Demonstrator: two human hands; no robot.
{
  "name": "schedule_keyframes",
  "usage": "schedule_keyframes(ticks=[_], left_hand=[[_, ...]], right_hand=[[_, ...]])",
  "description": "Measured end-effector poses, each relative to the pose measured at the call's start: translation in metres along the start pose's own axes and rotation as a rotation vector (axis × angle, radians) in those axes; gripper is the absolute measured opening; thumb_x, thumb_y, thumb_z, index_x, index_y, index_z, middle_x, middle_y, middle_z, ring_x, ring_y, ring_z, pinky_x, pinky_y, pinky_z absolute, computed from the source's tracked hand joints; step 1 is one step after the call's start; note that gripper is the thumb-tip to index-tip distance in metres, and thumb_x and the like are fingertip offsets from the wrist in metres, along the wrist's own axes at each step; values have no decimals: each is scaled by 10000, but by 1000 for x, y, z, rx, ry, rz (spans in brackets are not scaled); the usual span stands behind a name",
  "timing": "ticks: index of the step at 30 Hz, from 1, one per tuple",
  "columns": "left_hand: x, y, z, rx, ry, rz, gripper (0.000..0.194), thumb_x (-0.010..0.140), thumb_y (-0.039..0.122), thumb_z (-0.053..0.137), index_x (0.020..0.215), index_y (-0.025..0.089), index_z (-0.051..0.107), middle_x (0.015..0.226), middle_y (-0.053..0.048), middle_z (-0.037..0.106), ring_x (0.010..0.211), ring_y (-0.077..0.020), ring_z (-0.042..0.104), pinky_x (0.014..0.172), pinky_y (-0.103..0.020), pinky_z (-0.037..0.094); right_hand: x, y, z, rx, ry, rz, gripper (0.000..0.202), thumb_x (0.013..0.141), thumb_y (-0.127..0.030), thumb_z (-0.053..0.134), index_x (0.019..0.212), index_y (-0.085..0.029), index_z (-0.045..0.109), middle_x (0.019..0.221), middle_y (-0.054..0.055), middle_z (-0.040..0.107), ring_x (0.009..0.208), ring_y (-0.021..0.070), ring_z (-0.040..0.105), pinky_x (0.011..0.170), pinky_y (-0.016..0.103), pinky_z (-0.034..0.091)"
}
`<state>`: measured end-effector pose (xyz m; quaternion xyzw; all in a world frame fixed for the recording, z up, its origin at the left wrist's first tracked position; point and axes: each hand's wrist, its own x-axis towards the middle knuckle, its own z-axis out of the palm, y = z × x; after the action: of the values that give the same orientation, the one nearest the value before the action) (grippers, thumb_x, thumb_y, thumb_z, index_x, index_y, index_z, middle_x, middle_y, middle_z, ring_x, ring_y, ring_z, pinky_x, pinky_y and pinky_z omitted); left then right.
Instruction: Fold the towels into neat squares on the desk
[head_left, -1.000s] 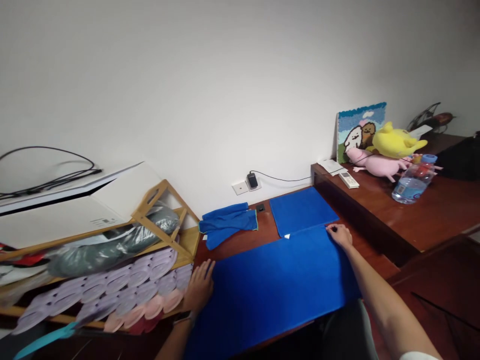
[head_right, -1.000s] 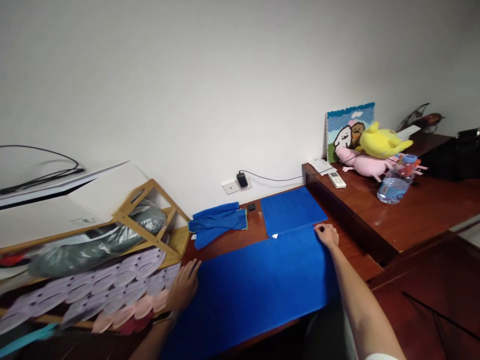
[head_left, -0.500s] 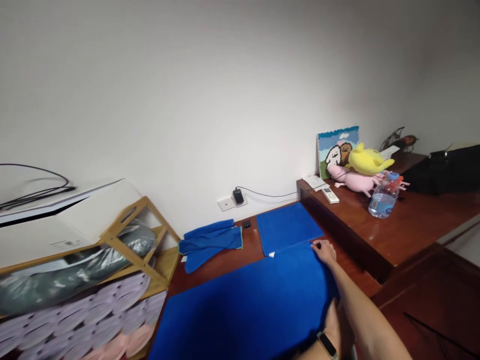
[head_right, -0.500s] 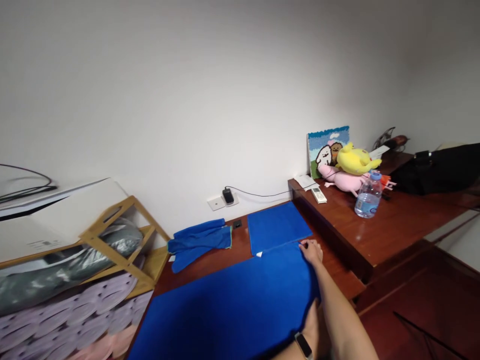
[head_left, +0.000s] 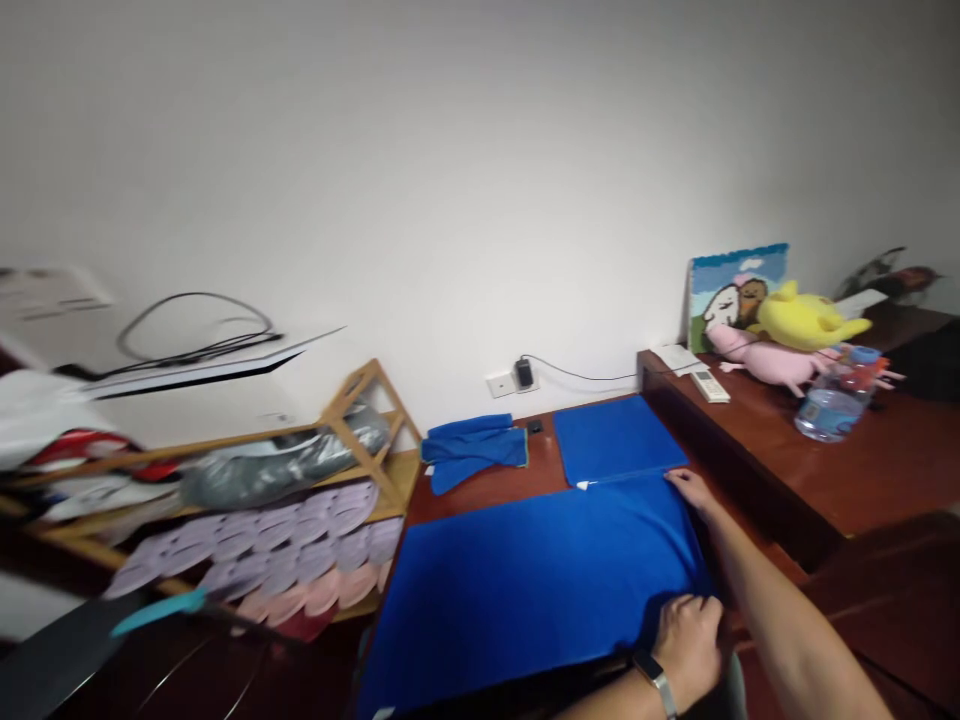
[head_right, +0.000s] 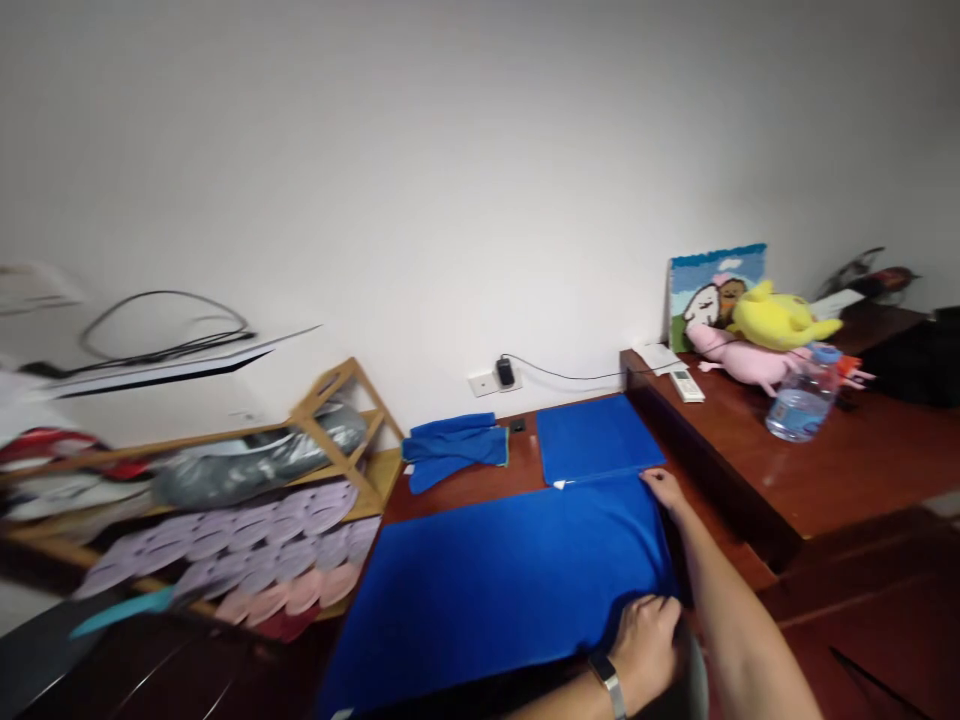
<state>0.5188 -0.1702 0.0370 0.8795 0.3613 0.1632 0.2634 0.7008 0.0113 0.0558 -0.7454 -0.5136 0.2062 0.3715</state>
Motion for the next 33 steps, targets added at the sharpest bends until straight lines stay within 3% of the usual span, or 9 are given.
schedule_keyframes(ticks=[5, 8, 10, 14, 19, 22, 25, 29, 33], left_hand=[[-51, -9, -55, -172, 221, -154, 177, 900, 260, 638, 1037, 322, 732, 923, -95, 785, 909, -266, 742, 809, -389, 586], [-96, -23, -100, -261, 372, -200, 152, 894, 228, 640, 973, 320, 732, 921, -60, 795, 898, -230, 752, 825, -339, 585], [-132, -36, -132, -321, 503, -234, 130, 901, 238, 639, 961, 311, 728, 916, -47, 798, 879, -212, 757, 824, -316, 586], [-217, -73, -186, -376, 813, -395, 192, 933, 403, 639, 1074, 295, 714, 872, -54, 795, 839, -210, 768, 797, -299, 596], [-319, -129, -226, -417, 995, -739, 535, 926, 626, 585, 1297, 245, 643, 936, -100, 829, 879, -260, 800, 767, -314, 616], [-364, -163, -233, -351, 954, -978, 383, 925, 525, 573, 1138, 241, 715, 1015, -106, 835, 950, -274, 800, 791, -306, 606], [-390, -194, -226, -236, 843, -1145, 201, 928, 343, 557, 940, 265, 742, 954, -62, 833, 935, -246, 795, 782, -273, 574], [-400, -223, -199, -90, 855, -1203, 179, 917, 301, 574, 827, 291, 729, 855, -8, 781, 832, -209, 775, 717, -250, 542], [-398, -238, -170, 17, 948, -1162, 199, 890, 367, 579, 923, 295, 762, 855, -26, 754, 827, -222, 761, 695, -263, 550]], right_hand=[[-17, -60, 12, 192, -139, -42, 379, 802, -477, 568, 1003, -181, 693, 671, 19, 674, 570, 180, 608, 563, 300, 513], [-27, -114, 36, 247, -257, -116, 408, 817, -507, 561, 1036, -187, 690, 615, -23, 627, 503, 152, 549, 511, 275, 463], [-32, -158, 62, 261, -349, -185, 388, 836, -509, 562, 1007, -187, 697, 639, -11, 653, 544, 160, 592, 543, 276, 488], [-53, -258, 142, 252, -539, -338, 339, 911, -428, 528, 1080, -182, 690, 782, 35, 746, 730, 180, 709, 687, 277, 558], [-115, -369, 270, 103, -782, -515, 214, 911, -234, 599, 1078, -179, 721, 830, 38, 784, 782, 174, 731, 736, 258, 564], [-155, -404, 333, -44, -853, -610, 96, 878, -185, 706, 962, -154, 741, 865, 45, 774, 856, 195, 726, 818, 287, 557], [-181, -410, 371, -182, -842, -676, 178, 931, -302, 732, 1027, -154, 721, 1087, 60, 744, 1036, 223, 697, 950, 401, 557], [-188, -394, 393, -302, -799, -730, 272, 974, -384, 689, 1152, -179, 691, 1285, 75, 676, 1181, 249, 641, 1030, 500, 525], [-183, -384, 402, -339, -783, -766, 230, 952, -170, 611, 1151, -172, 727, 1251, 90, 712, 1219, 255, 631, 1078, 396, 473]])
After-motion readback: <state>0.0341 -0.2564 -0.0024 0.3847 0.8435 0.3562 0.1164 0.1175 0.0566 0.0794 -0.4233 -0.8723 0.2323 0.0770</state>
